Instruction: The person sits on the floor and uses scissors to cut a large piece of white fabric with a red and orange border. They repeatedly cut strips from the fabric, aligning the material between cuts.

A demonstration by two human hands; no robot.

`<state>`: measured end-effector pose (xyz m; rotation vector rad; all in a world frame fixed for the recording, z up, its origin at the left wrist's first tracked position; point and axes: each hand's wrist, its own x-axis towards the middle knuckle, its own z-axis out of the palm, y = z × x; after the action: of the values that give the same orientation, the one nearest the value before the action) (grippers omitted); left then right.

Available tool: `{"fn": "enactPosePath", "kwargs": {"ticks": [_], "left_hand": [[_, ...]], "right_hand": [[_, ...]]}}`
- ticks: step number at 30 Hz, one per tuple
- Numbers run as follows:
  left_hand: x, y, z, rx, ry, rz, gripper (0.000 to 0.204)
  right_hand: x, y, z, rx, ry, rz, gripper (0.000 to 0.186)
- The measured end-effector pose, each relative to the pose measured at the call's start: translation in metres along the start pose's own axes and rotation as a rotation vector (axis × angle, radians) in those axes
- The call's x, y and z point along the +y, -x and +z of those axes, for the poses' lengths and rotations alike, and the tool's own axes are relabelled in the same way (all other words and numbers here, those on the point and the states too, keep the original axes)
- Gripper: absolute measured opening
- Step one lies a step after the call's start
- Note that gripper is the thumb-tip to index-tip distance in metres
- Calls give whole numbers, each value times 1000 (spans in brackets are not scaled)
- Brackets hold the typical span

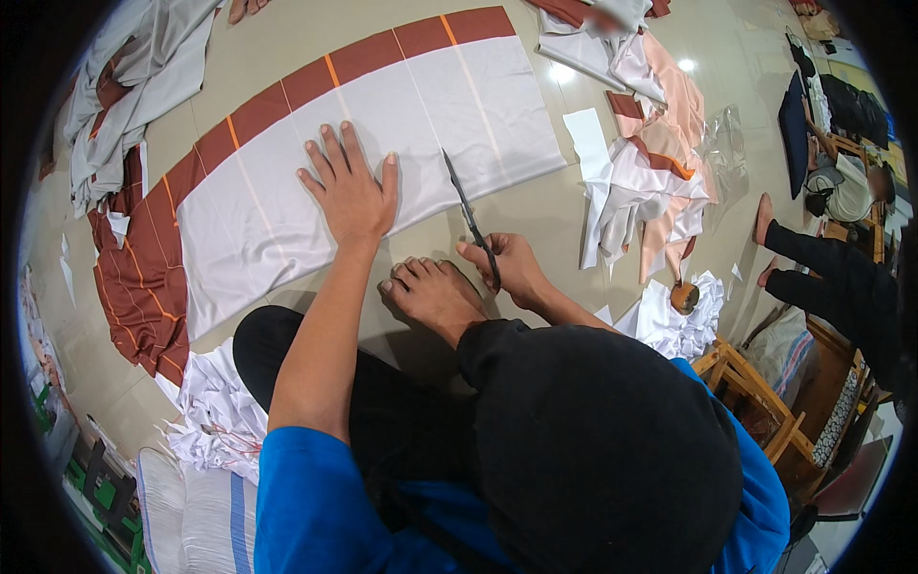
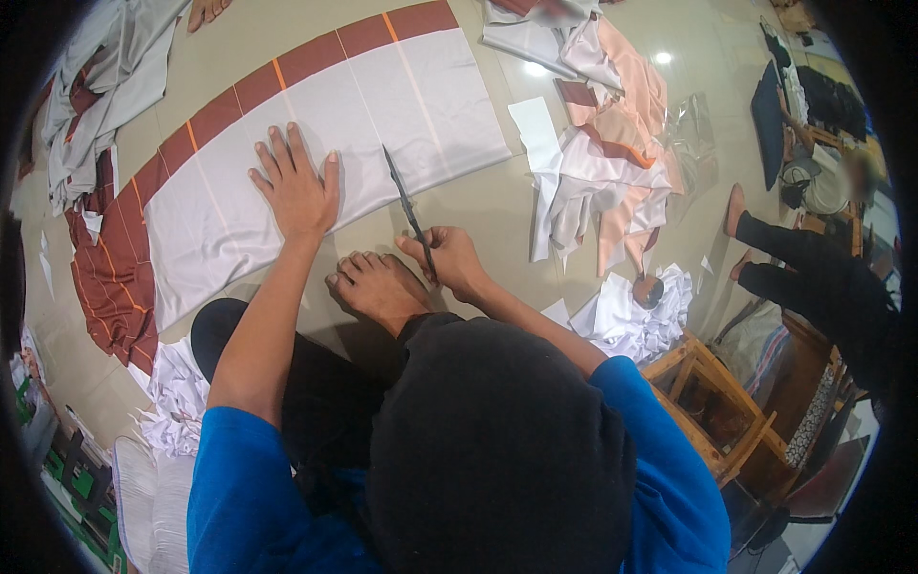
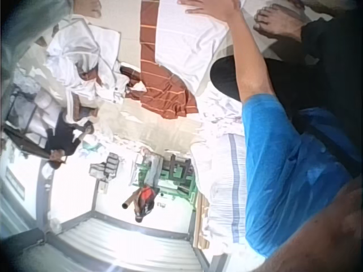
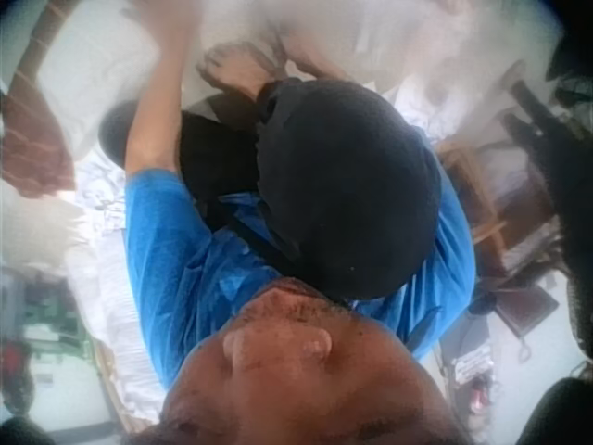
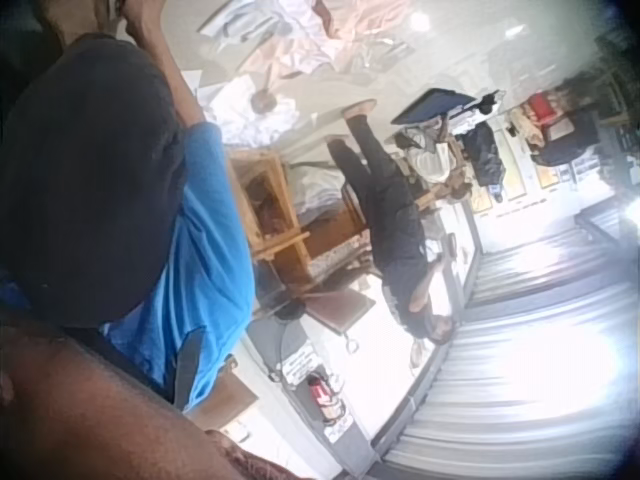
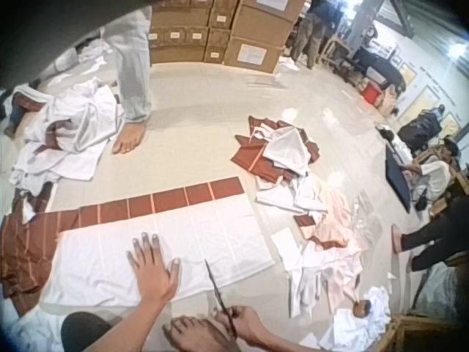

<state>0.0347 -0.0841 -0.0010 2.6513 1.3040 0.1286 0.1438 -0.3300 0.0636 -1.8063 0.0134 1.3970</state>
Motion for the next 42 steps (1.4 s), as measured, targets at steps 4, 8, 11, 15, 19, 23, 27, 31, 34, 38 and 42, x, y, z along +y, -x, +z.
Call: {"fn": "enactPosePath", "kwargs": {"ticks": [4,8,11,15,19,23,27,31,34,38,42], "left_hand": [[2,-1,-2,-8,14,1,92],[1,0,-1,58,25,21,89],[1,1,0,57,24,20,89],[1,1,-1,51,25,18,89],[1,1,0,47,11,19,89],[2,0,0,47,16,20,90],[0,1,0,41,5,15,90],[2,0,-1,46,23,19,89],[3,0,0,49,22,18,89],[2,0,-1,3,17,9,92],[1,1,-1,39,25,14,90]], "right_hand": [[-8,-6,2,11,-18,-12,53],[-16,-13,4,6,-39,3,54],[-15,-15,4,-2,-60,-1,54],[-14,-16,3,-8,-50,-3,52],[-15,-14,3,-11,-33,-9,51],[-16,-13,2,-4,-27,-3,51],[-25,-15,4,-2,-41,0,53],[-21,-30,6,-1,-51,-41,55],[-14,-39,6,-1,-56,-54,56],[-14,-40,5,-11,-41,-48,56],[-31,-29,7,-2,17,-17,55]]}}
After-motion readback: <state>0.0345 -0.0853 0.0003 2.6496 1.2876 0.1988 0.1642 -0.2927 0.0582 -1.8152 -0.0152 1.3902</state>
